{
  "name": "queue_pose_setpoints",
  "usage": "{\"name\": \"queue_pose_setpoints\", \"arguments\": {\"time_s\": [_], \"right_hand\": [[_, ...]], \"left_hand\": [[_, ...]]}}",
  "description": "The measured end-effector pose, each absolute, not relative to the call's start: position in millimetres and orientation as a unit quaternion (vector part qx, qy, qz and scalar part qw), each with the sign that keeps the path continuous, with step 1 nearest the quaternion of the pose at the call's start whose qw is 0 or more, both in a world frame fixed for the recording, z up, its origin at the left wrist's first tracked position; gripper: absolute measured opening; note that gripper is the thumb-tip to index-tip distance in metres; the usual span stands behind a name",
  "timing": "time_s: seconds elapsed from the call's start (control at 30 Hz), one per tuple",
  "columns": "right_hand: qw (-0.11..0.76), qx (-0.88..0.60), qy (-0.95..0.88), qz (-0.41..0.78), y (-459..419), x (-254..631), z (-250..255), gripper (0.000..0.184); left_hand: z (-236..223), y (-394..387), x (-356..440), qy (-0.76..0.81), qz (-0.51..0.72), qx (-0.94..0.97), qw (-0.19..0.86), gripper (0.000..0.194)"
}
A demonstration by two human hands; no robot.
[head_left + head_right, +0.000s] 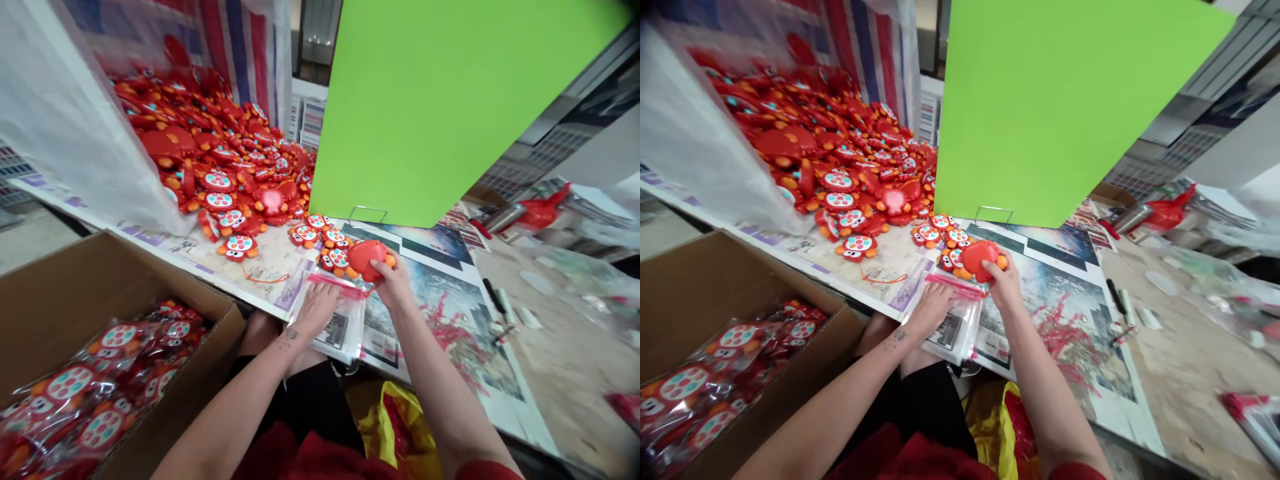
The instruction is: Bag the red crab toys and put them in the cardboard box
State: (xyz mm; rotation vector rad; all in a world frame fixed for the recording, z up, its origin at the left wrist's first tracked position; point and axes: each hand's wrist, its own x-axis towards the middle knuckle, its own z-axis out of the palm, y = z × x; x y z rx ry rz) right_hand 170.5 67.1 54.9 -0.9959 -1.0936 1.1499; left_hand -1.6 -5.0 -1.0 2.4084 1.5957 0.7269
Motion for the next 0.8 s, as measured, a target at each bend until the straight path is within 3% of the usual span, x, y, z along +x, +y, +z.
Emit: {"name": "queue_pose_setpoints", "arguments": {"time_s": [0.2, 0.4, 0.63, 0.8], "right_hand": [[0.557, -0.460, -0.464, 0.512, 70, 144, 36, 0.047], [0.481, -0.452, -0.569, 0.491, 69, 149, 29, 0.071], [0.416, -0.498, -0.581, 0.491, 73, 163, 28, 0.053], [0.432, -0.481, -0.594, 0.478, 68, 170, 14, 0.052]], "left_hand": [[1, -7, -4, 0.504, 0.231, 0.831, 0.051, 0.023], [-1, -6, -3, 0.500, 0.234, 0.832, 0.044, 0.018], [-11, -7, -3, 0.508, 0.329, 0.795, -0.038, 0.015], [-12, -5, -2, 0.504, 0.373, 0.778, -0.041, 0.012]]}}
